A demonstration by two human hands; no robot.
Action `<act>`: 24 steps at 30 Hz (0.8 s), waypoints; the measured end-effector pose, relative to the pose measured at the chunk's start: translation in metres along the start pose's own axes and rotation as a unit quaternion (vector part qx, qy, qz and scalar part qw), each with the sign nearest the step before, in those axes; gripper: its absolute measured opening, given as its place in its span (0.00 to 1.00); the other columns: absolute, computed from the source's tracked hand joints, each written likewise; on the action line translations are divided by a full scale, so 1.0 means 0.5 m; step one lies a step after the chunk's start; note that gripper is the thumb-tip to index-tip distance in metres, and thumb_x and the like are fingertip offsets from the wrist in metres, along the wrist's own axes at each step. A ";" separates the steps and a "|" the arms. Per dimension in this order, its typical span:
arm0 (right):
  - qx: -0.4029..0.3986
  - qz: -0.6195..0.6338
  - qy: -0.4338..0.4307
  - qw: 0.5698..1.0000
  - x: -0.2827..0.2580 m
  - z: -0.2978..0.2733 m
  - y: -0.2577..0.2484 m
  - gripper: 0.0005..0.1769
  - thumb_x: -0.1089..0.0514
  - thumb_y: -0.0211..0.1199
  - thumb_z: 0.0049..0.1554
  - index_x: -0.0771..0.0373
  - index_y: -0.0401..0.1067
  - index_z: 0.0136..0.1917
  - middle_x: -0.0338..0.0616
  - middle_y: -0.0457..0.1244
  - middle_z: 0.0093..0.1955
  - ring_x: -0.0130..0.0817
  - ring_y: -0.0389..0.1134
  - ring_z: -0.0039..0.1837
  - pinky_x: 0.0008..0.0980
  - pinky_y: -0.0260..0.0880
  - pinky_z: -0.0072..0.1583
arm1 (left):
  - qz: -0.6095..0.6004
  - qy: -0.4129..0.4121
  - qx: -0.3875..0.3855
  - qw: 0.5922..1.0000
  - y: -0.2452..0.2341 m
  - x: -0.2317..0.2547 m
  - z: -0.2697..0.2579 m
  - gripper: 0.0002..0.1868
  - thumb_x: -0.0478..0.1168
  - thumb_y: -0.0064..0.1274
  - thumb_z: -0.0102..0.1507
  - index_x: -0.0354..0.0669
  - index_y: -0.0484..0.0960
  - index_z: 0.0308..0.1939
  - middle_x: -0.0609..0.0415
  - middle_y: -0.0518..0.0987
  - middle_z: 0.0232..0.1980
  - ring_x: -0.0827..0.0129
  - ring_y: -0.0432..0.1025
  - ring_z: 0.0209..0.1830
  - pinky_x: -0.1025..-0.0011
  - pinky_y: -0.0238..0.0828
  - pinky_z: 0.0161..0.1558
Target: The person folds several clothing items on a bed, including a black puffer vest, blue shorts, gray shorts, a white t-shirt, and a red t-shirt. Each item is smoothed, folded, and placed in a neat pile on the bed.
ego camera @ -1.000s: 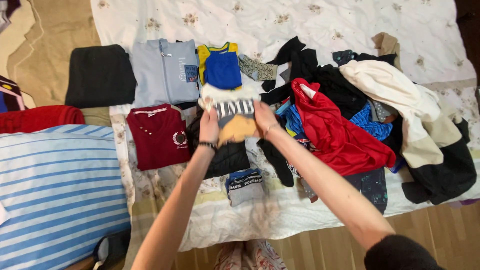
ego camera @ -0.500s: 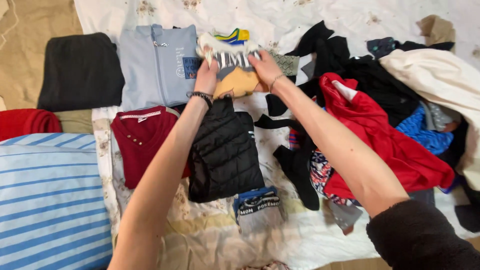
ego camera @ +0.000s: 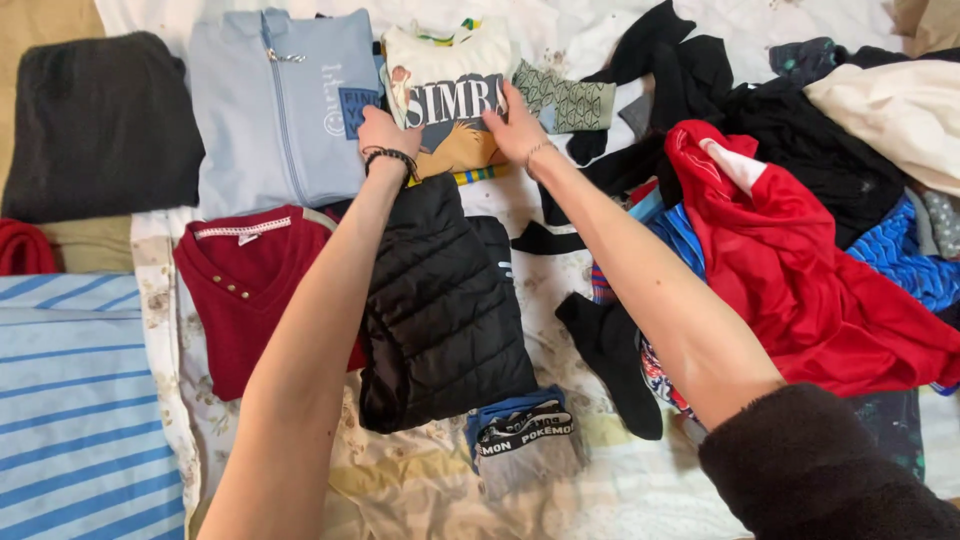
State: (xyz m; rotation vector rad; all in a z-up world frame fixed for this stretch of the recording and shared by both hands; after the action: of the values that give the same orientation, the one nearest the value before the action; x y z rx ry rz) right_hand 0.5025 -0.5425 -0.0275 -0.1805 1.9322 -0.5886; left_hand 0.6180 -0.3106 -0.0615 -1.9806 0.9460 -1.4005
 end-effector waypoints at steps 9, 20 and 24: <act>0.192 -0.325 -0.096 0.921 -0.025 -0.085 -0.207 0.25 0.67 0.66 0.48 0.62 0.66 0.59 0.55 0.69 0.53 0.52 0.73 0.57 0.48 0.74 0.60 | 0.085 0.253 0.149 0.952 -0.064 0.179 -0.181 0.21 0.31 0.61 0.52 0.37 0.70 0.46 0.35 0.78 0.45 0.39 0.75 0.48 0.49 0.77 0.52; 0.095 -0.436 0.224 0.867 0.213 -0.235 -0.488 0.20 0.59 0.60 0.55 0.64 0.70 0.61 0.56 0.67 0.55 0.59 0.71 0.58 0.63 0.71 0.53 | 0.043 0.257 -0.156 0.953 0.227 0.334 -0.488 0.11 0.42 0.55 0.57 0.49 0.77 0.43 0.51 0.84 0.39 0.52 0.80 0.50 0.57 0.77 0.53; -0.016 -0.433 0.252 0.865 0.273 -0.254 -0.533 0.26 0.50 0.58 0.51 0.66 0.79 0.58 0.59 0.71 0.55 0.57 0.73 0.60 0.57 0.74 0.56 | 0.065 0.229 -0.262 0.935 0.248 0.374 -0.593 0.18 0.46 0.57 0.56 0.56 0.79 0.50 0.60 0.87 0.44 0.60 0.79 0.54 0.60 0.77 0.56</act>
State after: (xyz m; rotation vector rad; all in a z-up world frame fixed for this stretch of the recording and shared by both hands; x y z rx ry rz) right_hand 0.2936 -0.7853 0.0291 -1.0428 2.3167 -1.2897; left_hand 0.3481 -0.5419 0.0478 -1.9178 1.7844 -1.6976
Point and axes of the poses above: each hand's wrist, its own z-axis towards the middle knuckle, its own y-axis out of the palm, x = y × z, the point moved 10 cm from there along z, towards the middle knuckle
